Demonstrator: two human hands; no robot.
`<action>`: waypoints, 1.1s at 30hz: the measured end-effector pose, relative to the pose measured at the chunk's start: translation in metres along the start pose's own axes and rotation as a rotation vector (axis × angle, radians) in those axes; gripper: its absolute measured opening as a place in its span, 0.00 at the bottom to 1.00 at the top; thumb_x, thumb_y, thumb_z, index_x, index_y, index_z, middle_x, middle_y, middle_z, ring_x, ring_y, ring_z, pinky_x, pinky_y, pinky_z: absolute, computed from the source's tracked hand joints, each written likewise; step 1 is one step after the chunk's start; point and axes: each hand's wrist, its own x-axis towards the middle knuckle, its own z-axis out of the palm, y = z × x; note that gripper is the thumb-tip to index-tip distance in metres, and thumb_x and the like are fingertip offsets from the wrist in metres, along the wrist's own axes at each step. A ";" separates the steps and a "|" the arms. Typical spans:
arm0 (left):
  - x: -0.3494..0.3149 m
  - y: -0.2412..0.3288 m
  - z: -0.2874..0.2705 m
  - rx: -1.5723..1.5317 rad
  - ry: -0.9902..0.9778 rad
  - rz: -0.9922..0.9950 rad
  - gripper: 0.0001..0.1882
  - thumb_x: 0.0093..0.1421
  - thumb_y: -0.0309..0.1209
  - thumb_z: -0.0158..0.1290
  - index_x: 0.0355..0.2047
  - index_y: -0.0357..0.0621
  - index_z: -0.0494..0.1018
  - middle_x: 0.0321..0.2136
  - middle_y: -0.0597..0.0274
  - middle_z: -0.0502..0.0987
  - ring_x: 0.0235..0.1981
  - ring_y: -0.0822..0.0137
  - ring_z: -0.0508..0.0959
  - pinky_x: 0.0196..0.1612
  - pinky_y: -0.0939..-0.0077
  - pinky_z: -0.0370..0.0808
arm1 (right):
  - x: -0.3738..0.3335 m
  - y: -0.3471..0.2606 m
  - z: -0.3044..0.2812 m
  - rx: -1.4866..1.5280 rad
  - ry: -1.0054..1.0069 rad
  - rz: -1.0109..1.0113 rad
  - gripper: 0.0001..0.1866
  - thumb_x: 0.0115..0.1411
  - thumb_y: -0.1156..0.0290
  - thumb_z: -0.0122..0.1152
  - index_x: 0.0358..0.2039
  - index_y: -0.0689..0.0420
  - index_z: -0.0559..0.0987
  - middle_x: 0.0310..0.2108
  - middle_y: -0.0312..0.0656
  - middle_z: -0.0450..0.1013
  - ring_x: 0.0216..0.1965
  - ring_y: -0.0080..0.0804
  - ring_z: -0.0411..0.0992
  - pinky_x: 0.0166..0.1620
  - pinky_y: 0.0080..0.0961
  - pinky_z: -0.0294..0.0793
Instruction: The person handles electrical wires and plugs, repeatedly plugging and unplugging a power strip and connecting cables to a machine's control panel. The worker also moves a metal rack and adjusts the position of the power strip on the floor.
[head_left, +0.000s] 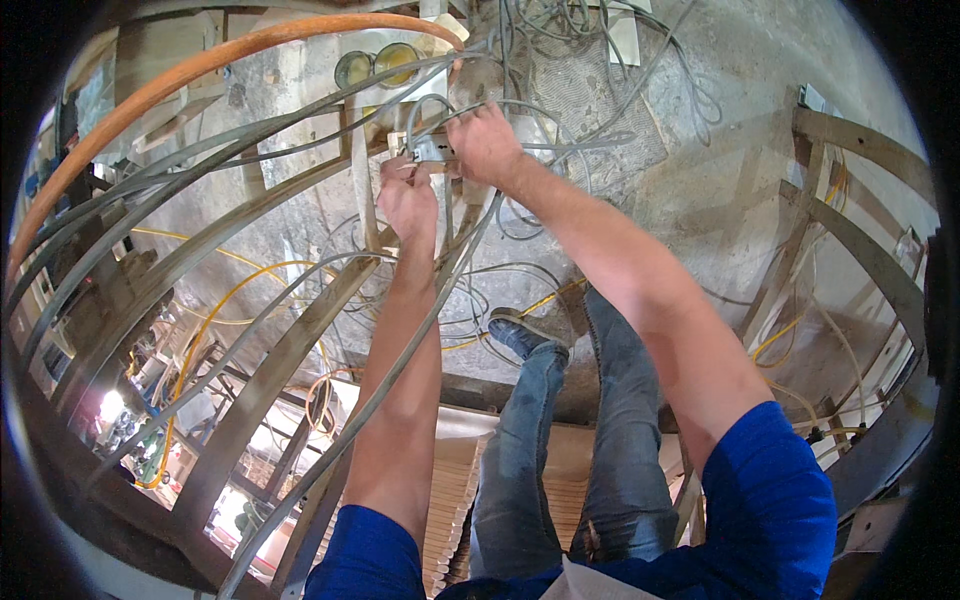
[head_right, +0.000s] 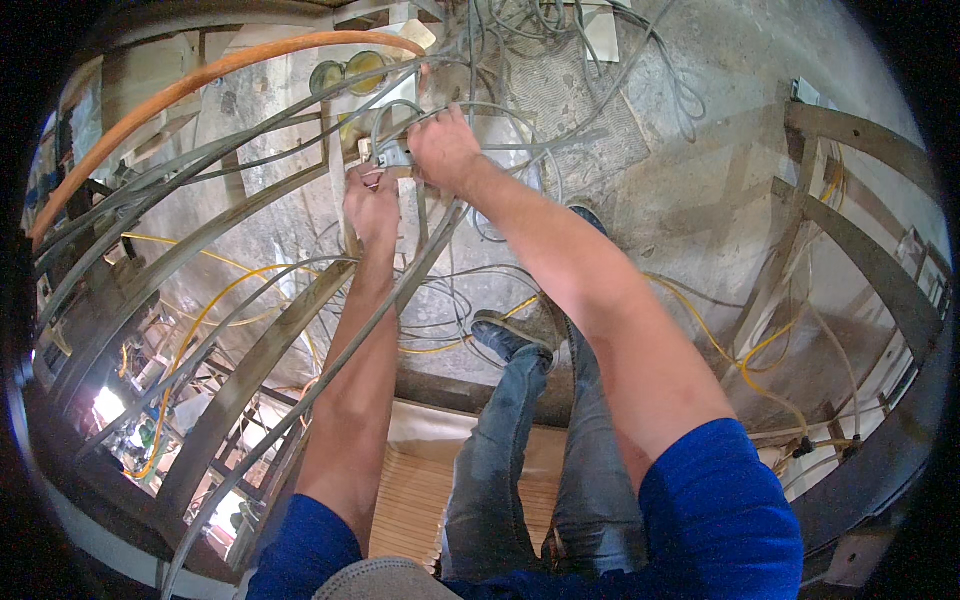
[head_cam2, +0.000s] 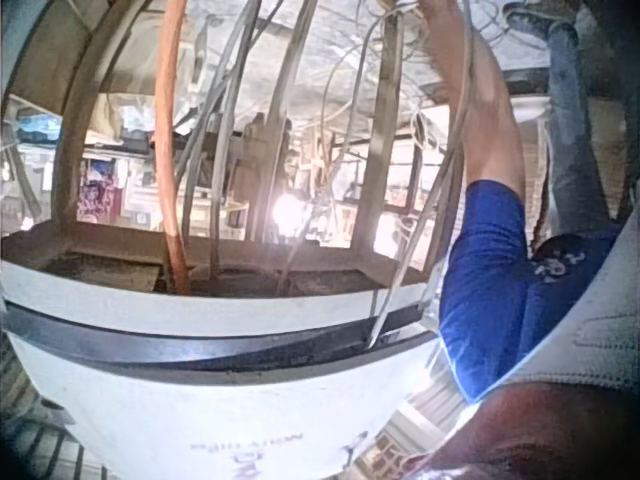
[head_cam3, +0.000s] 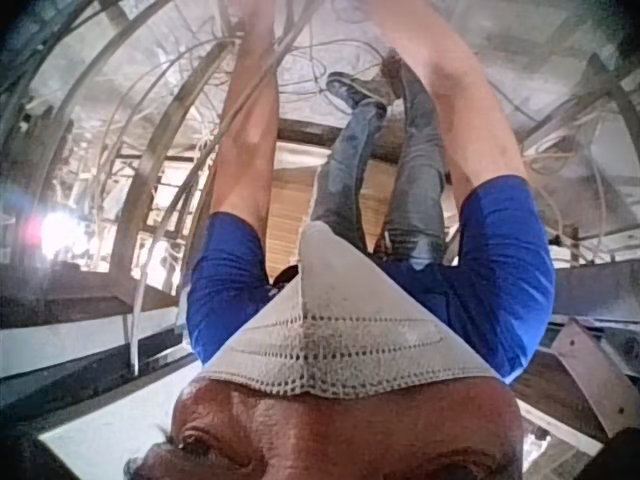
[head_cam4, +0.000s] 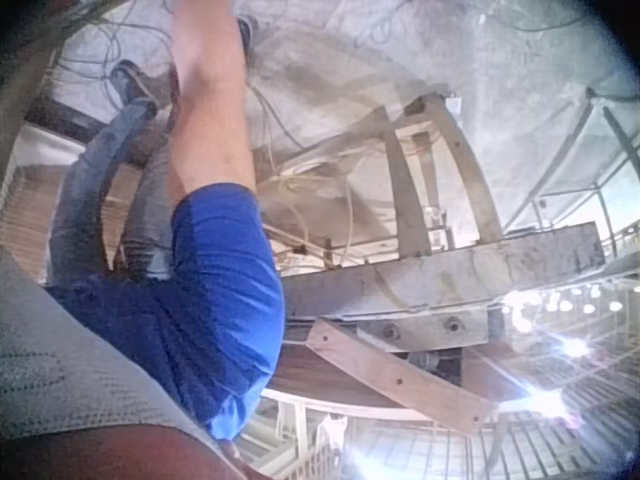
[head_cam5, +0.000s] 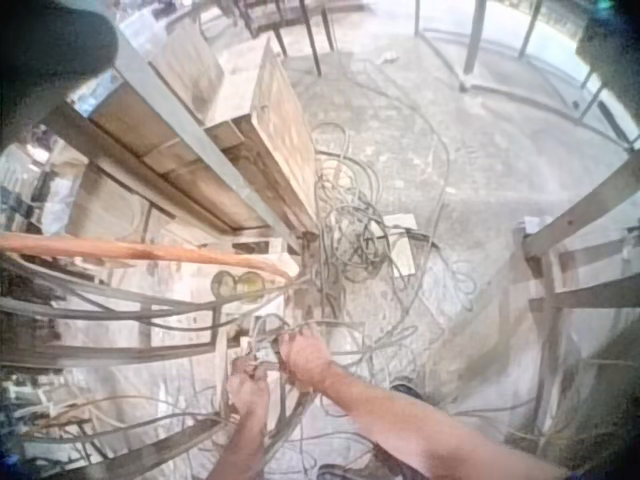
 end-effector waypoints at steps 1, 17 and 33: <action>-0.001 -0.004 -0.004 -0.001 -0.004 -0.019 0.17 0.58 0.28 0.61 0.47 0.38 0.74 0.33 0.52 0.84 0.33 0.53 0.84 0.39 0.58 0.78 | 0.000 -0.001 -0.005 0.029 -0.021 0.003 0.28 0.50 0.54 0.74 0.46 0.60 0.80 0.44 0.48 0.81 0.52 0.45 0.76 0.61 0.48 0.65; -0.188 -0.076 -0.066 -0.192 -0.412 -0.208 0.20 0.61 0.40 0.61 0.47 0.39 0.74 0.34 0.51 0.81 0.34 0.62 0.82 0.36 0.67 0.78 | -0.147 -0.022 -0.099 0.678 0.709 0.454 0.24 0.60 0.58 0.65 0.50 0.63 0.77 0.45 0.57 0.77 0.48 0.56 0.74 0.52 0.47 0.72; -0.274 0.121 -0.275 -0.300 -0.791 0.123 0.18 0.66 0.35 0.58 0.51 0.37 0.76 0.35 0.54 0.83 0.35 0.70 0.82 0.40 0.71 0.78 | -0.265 -0.078 -0.282 0.570 0.627 0.483 0.25 0.58 0.54 0.66 0.46 0.62 0.81 0.36 0.55 0.80 0.41 0.55 0.78 0.45 0.46 0.76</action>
